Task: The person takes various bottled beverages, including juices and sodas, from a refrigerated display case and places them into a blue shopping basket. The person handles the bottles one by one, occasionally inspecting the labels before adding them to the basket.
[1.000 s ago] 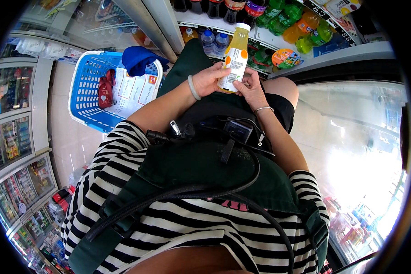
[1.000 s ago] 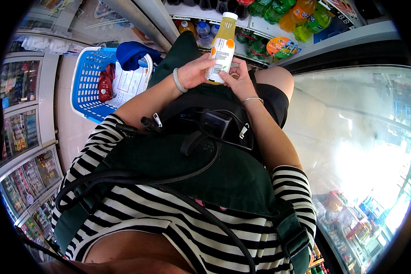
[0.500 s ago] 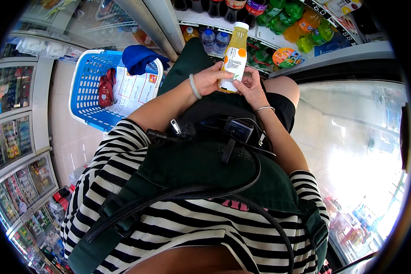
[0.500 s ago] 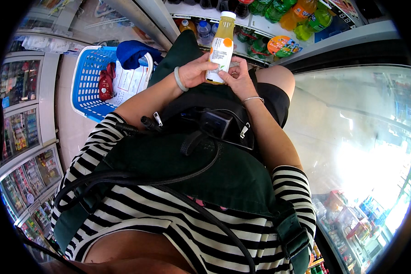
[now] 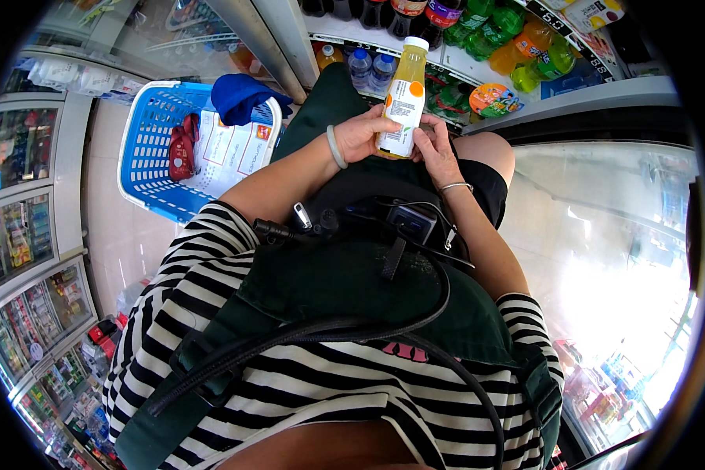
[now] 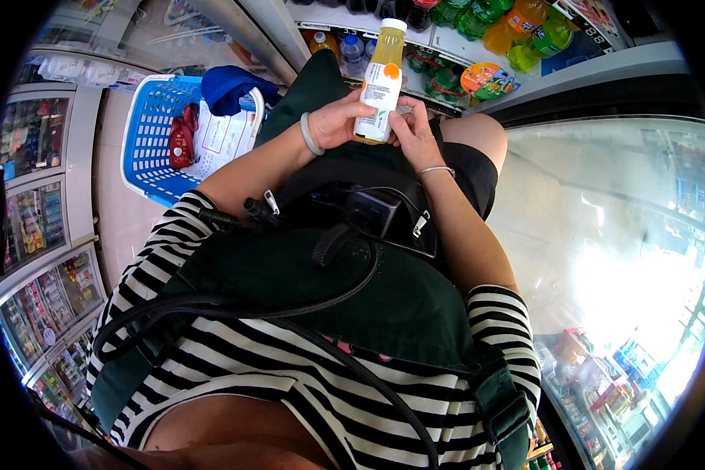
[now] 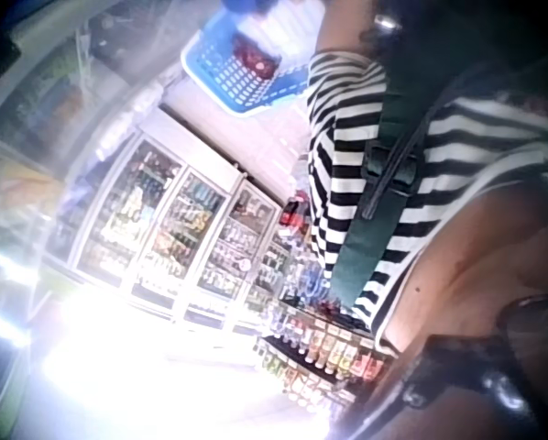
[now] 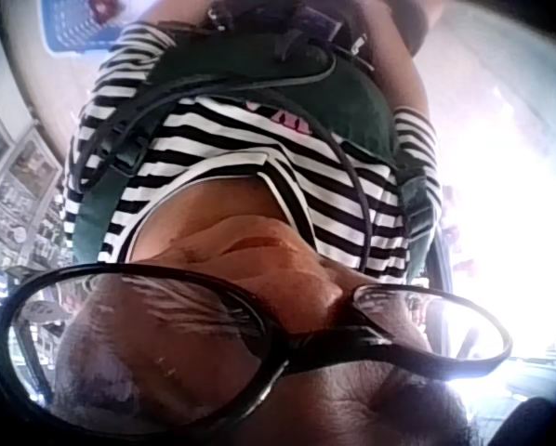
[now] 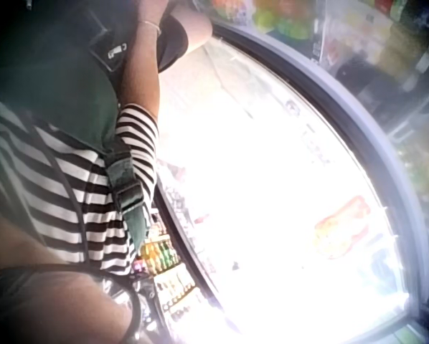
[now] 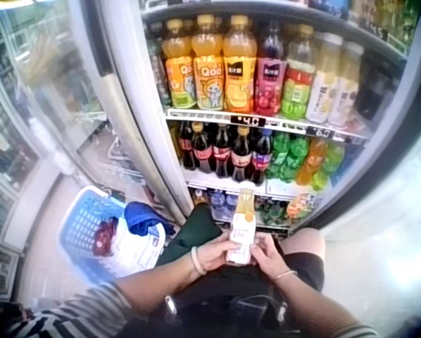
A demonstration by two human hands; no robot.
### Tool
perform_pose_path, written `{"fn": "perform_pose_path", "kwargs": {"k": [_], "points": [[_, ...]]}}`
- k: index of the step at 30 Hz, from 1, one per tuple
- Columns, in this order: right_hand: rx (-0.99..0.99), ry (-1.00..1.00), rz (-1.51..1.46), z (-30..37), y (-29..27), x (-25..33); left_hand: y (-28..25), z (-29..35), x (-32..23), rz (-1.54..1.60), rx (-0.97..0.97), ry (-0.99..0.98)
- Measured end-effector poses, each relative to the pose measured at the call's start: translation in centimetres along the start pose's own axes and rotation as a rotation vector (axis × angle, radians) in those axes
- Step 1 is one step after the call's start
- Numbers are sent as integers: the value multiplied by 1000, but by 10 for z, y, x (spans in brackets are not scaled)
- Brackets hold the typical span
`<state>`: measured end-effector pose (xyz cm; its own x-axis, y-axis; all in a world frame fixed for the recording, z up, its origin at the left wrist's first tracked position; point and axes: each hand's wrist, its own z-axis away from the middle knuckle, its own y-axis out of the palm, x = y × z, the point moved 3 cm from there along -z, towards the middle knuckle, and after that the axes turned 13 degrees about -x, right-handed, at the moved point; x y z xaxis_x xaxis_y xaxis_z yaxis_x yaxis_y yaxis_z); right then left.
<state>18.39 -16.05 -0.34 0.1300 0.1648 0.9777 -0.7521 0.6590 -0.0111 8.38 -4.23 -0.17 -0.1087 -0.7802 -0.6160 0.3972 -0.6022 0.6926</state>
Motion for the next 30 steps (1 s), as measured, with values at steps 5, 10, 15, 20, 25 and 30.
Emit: {"fn": "perform_pose_path", "kwargs": {"k": [5,10,15,20,25,30], "points": [[0,-7,5,0,0,0,0,0,0,53,-35,-12],[4,-21,-2,1,1,2,-6,-4,4,11,-25,23],[4,-17,1,1,0,0,-4,-3,4,-18,-30,24],[15,-1,15,1,0,2,-3,-3,3,-15,8,34],[14,9,12,1,0,2,-5,-4,3,-21,-24,22],[14,8,0,1,-1,-1,-5,-3,3,-9,-20,20]]}}
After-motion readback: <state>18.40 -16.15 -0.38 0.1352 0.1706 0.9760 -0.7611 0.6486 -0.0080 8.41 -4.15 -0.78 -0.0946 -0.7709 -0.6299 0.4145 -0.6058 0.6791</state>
